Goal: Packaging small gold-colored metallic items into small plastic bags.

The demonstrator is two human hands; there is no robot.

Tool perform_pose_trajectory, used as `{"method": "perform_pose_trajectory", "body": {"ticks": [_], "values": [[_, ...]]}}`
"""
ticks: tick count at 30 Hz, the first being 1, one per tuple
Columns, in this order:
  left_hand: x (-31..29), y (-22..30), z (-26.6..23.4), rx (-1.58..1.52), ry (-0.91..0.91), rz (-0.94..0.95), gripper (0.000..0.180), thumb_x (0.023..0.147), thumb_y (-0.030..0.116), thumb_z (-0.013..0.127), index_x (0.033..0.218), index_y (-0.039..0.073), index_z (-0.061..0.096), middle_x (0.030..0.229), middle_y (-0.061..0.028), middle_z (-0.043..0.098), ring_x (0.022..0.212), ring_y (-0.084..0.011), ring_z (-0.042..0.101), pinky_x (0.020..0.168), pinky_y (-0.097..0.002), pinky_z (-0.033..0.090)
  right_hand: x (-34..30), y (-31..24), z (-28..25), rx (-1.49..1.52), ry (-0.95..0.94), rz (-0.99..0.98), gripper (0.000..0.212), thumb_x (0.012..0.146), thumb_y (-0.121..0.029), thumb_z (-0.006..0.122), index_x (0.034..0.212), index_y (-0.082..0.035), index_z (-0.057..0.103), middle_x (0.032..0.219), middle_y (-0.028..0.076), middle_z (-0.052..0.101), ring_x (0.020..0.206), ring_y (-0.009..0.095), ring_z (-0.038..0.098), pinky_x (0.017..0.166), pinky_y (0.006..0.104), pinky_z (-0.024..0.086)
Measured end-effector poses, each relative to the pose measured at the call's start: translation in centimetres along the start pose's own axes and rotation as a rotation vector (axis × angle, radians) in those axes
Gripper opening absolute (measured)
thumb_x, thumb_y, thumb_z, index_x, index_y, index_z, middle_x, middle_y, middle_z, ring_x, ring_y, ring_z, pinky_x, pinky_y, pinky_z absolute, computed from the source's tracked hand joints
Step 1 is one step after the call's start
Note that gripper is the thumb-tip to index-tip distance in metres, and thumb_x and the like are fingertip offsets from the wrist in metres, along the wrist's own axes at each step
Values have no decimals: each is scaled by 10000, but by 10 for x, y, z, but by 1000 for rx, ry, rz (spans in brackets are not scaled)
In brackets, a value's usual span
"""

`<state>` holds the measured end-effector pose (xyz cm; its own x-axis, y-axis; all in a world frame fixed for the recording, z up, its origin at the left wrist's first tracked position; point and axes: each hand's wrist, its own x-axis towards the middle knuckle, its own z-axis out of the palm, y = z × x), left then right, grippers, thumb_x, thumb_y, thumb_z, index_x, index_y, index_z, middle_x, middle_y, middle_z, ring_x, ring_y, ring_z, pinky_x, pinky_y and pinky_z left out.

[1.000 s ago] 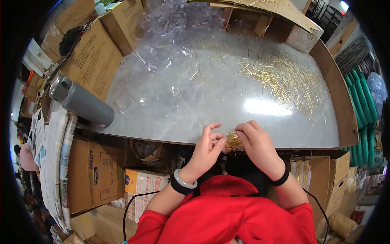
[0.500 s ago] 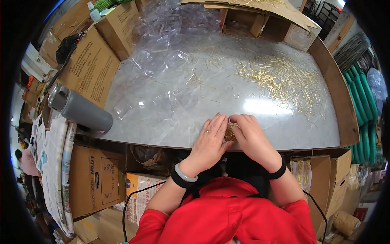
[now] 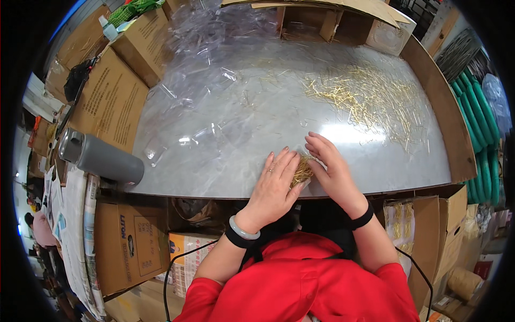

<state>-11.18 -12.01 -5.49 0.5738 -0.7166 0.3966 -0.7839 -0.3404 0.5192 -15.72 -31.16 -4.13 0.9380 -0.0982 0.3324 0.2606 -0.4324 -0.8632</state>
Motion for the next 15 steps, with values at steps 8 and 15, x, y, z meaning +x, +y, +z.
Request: {"method": "perform_pose_trajectory", "body": {"ticks": [8, 15], "values": [[-3, 2, 4, -57, 58, -27, 632, 951, 234, 675, 1459, -44, 423, 1446, -231, 465, 1376, -426, 438, 1197, -539, 303, -11, 11, 0, -130, 10, 45, 446, 1009, -139, 596, 1429, -21, 503, 1340, 205, 611, 1182, 370, 631, 983, 409, 512], [-3, -5, 5, -79, 63, 1, 637, 916, 195, 712, 1445, -35, 442, 1434, -232, 475, 1343, -438, 465, 1175, -536, 342, -25, -8, 4, -393, -138, -158, 682, 973, -194, 659, 1520, 49, 331, 1495, 248, 452, 1360, 447, 441, 1110, 487, 391]]}}
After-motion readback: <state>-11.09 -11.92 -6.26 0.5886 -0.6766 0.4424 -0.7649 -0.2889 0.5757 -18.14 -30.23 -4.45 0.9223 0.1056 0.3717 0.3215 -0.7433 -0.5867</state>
